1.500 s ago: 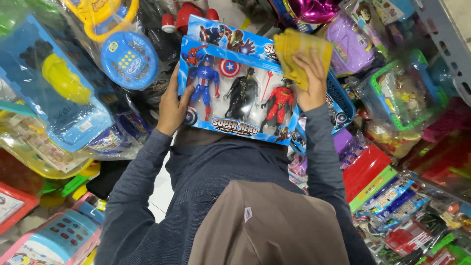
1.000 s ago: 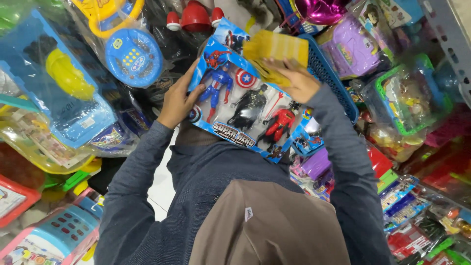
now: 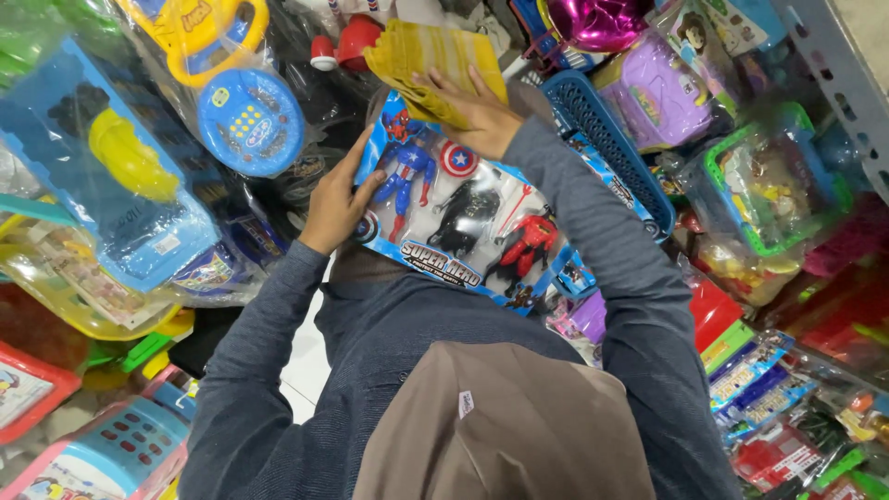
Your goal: Cleaning and wiping down toy packages in a toy store aisle.
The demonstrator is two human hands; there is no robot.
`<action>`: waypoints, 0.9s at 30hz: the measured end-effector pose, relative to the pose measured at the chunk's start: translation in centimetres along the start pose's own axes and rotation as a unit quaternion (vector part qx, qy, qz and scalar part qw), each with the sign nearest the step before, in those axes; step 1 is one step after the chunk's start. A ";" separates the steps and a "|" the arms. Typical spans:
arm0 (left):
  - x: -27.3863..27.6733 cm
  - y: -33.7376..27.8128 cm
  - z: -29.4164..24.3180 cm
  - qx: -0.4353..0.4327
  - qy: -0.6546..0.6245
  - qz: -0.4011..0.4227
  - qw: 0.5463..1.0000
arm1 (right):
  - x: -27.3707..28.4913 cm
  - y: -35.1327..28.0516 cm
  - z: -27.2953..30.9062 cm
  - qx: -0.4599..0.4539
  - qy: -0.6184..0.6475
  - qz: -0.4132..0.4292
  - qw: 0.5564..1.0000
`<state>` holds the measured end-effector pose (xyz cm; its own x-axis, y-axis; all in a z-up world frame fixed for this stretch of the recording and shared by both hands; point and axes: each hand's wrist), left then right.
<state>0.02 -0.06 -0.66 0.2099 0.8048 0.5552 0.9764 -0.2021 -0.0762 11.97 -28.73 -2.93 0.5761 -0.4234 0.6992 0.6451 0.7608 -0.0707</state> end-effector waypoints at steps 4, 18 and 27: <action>0.1 -0.3 -0.6 0.030 0.001 0.006 1.000 | 0.0 -9.7 -1.6 -0.081 0.071 0.013 0.994; -0.3 0.7 0.0 -0.028 0.027 0.010 0.999 | -0.5 -16.8 -3.2 -0.053 0.053 -0.061 0.995; -0.7 0.0 2.3 0.055 -0.031 -0.088 0.994 | 1.2 -17.6 4.3 -0.197 0.002 -0.153 0.968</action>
<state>0.01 0.65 -2.94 0.0343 0.8559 0.5159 0.9973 0.0042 -0.0733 -0.81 -40.51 2.24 0.3291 -0.6024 0.7272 0.9270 0.3529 -0.1272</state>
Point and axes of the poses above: each hand's wrist, its own y-axis towards the middle knuckle, its own x-axis out of the back of the hand, z = x × y, and after that the axes turned 2 degrees about -y, right-handed
